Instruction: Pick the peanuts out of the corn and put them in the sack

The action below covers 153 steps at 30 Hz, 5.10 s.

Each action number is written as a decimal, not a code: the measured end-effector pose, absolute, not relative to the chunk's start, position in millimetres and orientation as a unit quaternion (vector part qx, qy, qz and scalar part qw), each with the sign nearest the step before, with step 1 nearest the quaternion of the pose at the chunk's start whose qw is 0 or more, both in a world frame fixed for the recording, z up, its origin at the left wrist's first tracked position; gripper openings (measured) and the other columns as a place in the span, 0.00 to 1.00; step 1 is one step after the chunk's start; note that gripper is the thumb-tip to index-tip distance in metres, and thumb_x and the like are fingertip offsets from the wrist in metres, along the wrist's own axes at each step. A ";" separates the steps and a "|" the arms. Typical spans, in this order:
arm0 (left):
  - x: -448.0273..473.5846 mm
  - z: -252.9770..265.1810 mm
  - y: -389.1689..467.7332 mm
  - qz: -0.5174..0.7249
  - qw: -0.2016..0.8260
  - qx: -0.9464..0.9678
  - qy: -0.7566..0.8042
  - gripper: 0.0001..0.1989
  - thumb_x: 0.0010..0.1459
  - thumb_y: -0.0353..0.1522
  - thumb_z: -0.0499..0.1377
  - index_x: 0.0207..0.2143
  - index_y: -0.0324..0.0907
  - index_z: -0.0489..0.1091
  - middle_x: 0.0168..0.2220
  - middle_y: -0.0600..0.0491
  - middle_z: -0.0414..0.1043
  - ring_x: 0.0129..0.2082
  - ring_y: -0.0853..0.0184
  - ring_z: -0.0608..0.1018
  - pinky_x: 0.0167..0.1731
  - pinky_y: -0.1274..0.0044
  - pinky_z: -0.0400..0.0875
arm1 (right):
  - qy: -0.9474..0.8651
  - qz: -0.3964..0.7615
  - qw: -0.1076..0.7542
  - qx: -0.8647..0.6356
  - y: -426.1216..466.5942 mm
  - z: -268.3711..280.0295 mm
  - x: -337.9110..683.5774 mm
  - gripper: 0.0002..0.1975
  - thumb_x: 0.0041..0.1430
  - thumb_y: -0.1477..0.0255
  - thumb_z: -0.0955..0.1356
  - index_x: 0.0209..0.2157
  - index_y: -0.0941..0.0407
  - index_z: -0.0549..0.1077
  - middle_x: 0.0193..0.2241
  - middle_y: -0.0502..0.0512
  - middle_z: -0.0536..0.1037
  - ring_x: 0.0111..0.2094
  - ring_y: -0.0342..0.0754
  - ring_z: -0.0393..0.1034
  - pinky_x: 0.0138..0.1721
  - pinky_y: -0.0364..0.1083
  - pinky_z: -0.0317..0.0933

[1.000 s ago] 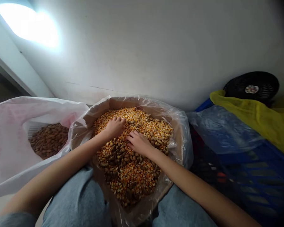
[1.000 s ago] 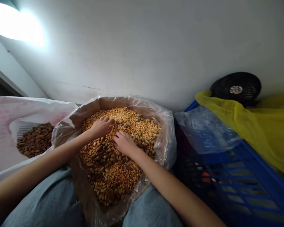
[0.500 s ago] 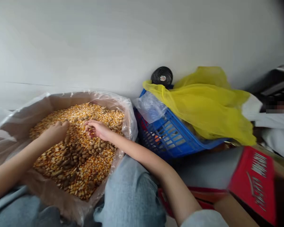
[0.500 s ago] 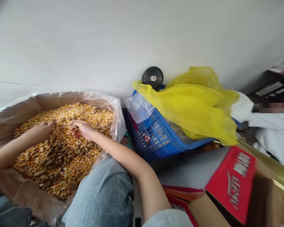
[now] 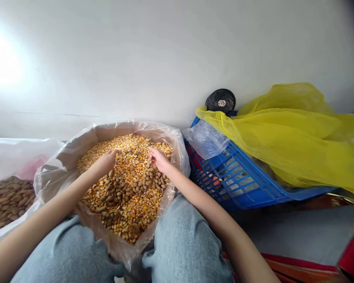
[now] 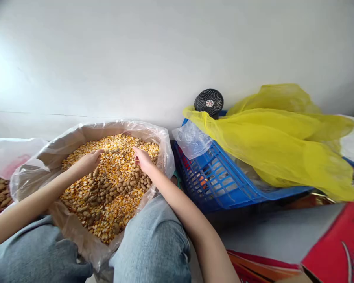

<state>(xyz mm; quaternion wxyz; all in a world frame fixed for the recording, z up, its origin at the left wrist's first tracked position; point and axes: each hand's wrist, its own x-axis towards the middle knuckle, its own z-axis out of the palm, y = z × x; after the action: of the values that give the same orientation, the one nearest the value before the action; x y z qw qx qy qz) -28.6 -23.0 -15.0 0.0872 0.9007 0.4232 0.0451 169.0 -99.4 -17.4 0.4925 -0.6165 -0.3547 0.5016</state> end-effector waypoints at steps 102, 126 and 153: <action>8.2 -48.3 -91.8 -0.065 0.089 0.984 0.140 0.21 0.54 0.44 0.45 0.46 0.41 0.58 0.31 0.45 0.70 0.27 0.64 0.72 0.26 0.77 0.61 | -0.739 0.201 -0.062 -0.640 -155.9 -4.3 171.9 0.14 0.55 0.66 0.59 0.41 0.55 0.63 0.30 0.56 0.73 0.32 0.50 0.66 0.29 0.43 0.54; 13.6 -36.4 -81.5 -0.042 0.180 0.945 0.268 0.13 0.52 0.37 0.45 0.28 0.40 0.65 0.19 0.52 0.65 0.19 0.68 0.67 0.22 0.77 0.57 | -0.772 0.144 -0.186 -0.591 -160.3 -22.1 159.5 0.16 0.50 0.72 0.60 0.42 0.60 0.61 0.33 0.63 0.73 0.33 0.56 0.69 0.30 0.48 0.59; -79.5 34.6 -20.5 0.482 0.615 0.432 0.451 0.21 0.53 0.49 0.41 0.20 0.41 0.51 0.13 0.62 0.43 0.10 0.78 0.51 0.09 0.84 0.46 | -0.559 0.482 0.265 -0.620 -151.1 -17.0 176.7 0.25 0.43 0.57 0.66 0.42 0.53 0.60 0.34 0.56 0.71 0.38 0.50 0.67 0.32 0.44 0.63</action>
<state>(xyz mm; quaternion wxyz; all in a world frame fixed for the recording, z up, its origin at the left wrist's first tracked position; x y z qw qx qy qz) -79.5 -20.5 34.6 0.6145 0.4325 0.4506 0.4819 176.7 -151.1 -17.0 0.2647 -0.6202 -0.5594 0.4820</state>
